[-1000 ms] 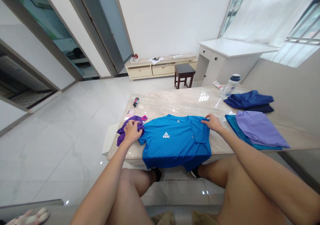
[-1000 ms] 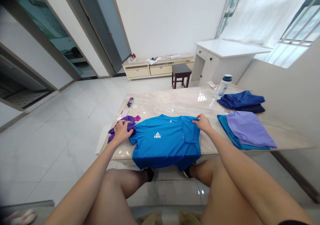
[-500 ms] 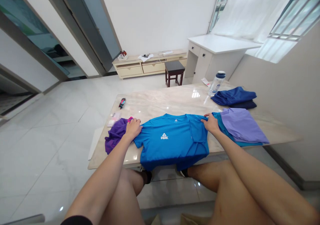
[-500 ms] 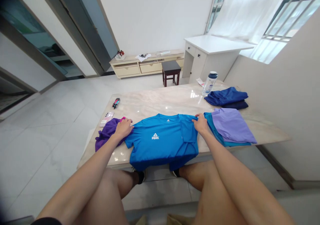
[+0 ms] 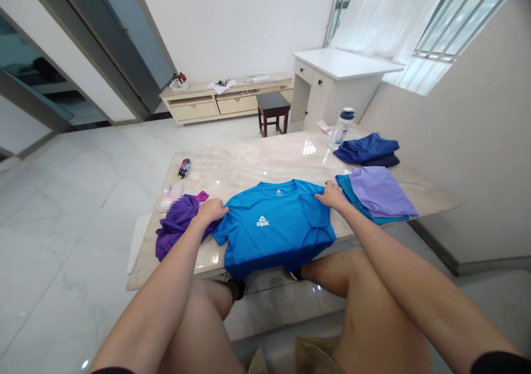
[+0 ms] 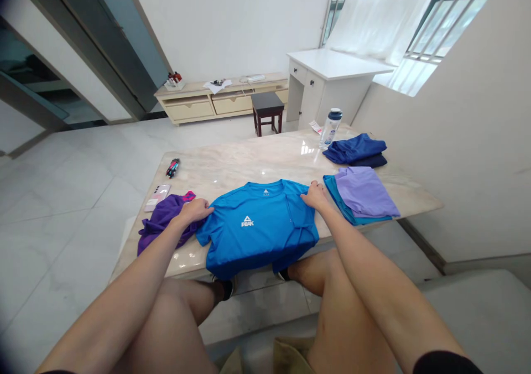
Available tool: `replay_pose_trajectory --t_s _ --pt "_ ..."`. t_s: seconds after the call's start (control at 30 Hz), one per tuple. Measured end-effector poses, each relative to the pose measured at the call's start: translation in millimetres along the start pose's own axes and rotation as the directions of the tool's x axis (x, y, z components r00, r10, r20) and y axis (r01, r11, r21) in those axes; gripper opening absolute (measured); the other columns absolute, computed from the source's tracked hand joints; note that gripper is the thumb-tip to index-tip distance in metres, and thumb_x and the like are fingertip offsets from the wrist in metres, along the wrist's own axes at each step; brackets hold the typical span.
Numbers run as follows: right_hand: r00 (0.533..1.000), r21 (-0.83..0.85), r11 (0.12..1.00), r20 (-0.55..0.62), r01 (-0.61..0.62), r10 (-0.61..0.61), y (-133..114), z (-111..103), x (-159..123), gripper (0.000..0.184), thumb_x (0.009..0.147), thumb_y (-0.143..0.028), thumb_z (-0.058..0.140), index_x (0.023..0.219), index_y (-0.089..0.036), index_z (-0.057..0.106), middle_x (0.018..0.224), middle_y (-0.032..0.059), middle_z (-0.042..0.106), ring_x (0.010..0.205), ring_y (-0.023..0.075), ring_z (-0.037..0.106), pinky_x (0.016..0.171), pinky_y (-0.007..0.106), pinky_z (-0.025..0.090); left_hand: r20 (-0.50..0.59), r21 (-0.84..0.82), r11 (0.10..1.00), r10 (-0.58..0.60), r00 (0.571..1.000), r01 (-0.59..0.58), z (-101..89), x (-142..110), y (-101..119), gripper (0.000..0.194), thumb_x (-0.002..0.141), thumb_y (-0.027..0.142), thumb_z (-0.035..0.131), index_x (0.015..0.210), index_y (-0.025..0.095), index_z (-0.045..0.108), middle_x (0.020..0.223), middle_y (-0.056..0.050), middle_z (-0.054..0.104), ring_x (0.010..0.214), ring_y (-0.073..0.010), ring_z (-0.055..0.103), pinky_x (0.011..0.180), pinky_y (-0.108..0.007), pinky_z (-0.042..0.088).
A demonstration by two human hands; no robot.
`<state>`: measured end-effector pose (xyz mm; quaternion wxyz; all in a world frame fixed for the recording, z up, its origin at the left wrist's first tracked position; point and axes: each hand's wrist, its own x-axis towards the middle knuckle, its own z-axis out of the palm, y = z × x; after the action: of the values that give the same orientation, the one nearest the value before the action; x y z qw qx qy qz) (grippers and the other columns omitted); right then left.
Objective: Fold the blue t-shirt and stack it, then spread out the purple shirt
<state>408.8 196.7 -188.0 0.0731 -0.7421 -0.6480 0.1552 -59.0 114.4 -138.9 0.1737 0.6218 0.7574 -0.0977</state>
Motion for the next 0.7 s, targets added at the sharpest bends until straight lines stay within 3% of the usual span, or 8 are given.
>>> replay_pose_trajectory --t_s 0.1,0.27,0.33,0.4,0.47,0.53,0.6,0.7 --pt "0.999 -0.123 0.991 0.016 0.044 -0.042 -4 2 -3 0.045 0.093 -0.036 0.071 0.13 -0.01 0.069 0.133 0.0281 0.069 0.136 0.0428 0.06 0.118 0.048 0.041 -0.095 -0.037 0.994 0.095 0.991 -0.098 -6.2 -5 2 0.021 0.091 0.038 0.062 0.095 0.024 0.076 0.107 -0.016 0.083 0.111 -0.036 0.077 0.09 -0.038 0.056" --pt "0.997 -0.149 0.986 0.029 0.078 -0.075 -13 1 -8 0.04 0.092 -0.039 0.07 0.122 -0.013 0.076 0.131 0.0261 0.071 0.134 0.0402 0.06 0.113 0.045 0.045 -0.236 -0.233 0.971 -0.114 0.965 0.058 -19.9 -8 26 0.024 0.09 0.03 0.067 0.11 0.019 0.07 0.117 -0.023 0.08 0.114 -0.0393 0.076 0.091 -0.043 0.058" --pt "0.997 -0.135 0.988 0.031 0.068 -0.064 -18 -1 -10 0.041 0.093 -0.038 0.069 0.125 -0.012 0.076 0.137 0.0272 0.069 0.135 0.0404 0.06 0.113 0.045 0.045 -0.163 -0.508 0.861 -0.125 0.979 0.025 -22.9 -8 43 0.031 0.091 0.033 0.07 0.118 0.018 0.066 0.11 -0.02 0.081 0.103 -0.0346 0.079 0.087 -0.041 0.06" --pt "0.998 -0.112 0.992 0.034 0.05 -0.046 -21 -3 -10 0.043 0.095 -0.034 0.065 0.13 -0.01 0.074 0.142 0.029 0.066 0.135 0.0416 0.061 0.113 0.046 0.045 -0.059 -0.757 0.653 -0.053 0.997 -0.01 -22.2 -9 57 0.036 0.097 0.038 0.065 0.126 0.018 0.061 0.105 -0.014 0.081 0.087 -0.0274 0.08 0.079 -0.037 0.061" --pt "0.999 -0.083 0.996 0.037 0.041 -0.038 -21 -4 -8 0.046 0.095 -0.03 0.064 0.136 -0.008 0.071 0.144 0.0303 0.064 0.135 0.042 0.062 0.113 0.047 0.046 -0.046 -0.827 0.562 -0.031 0.998 -0.021 -17.2 -8 66 0.035 0.1 0.037 0.06 0.13 0.018 0.058 0.106 -0.013 0.081 0.077 -0.023 0.079 0.076 -0.035 0.061" --pt "0.999 -0.065 0.997 0.039 0.033 -0.03 -16 -4 -5 0.049 0.093 -0.026 0.067 0.139 -0.007 0.068 0.144 0.0308 0.064 0.134 0.041 0.063 0.113 0.045 0.047 -0.099 -0.731 0.683 -0.077 0.992 -0.021 -8.3 -5 66 0.031 0.097 0.031 0.06 0.125 0.017 0.061 0.109 -0.015 0.081 0.081 -0.0242 0.08 0.08 -0.036 0.061" --pt "0.999 -0.056 0.998 0.043 -0.011 0.013 -6 -5 -1 0.054 0.09 -0.027 0.072 0.139 -0.005 0.066 0.142 0.0317 0.065 0.133 0.0406 0.064 0.112 0.043 0.049 -0.155 -0.547 0.837 -0.091 0.984 -0.008 2.9 1 61 0.027 0.093 0.031 0.065 0.116 0.018 0.066 0.111 -0.017 0.081 0.099 -0.0302 0.08 0.089 -0.038 0.059" --pt "0.991 -0.019 0.991 0.023 -0.131 0.131 13 -7 4 0.073 0.08 -0.036 0.086 0.141 -0.003 0.063 0.139 0.0333 0.066 0.129 0.0417 0.067 0.107 0.045 0.054 -0.151 -0.368 0.93 -0.051 0.987 -0.008 20.0 12 52 0.027 0.088 0.046 0.072 0.097 0.02 0.07 0.109 -0.018 0.082 0.118 -0.0375 0.075 0.094 -0.038 0.055"
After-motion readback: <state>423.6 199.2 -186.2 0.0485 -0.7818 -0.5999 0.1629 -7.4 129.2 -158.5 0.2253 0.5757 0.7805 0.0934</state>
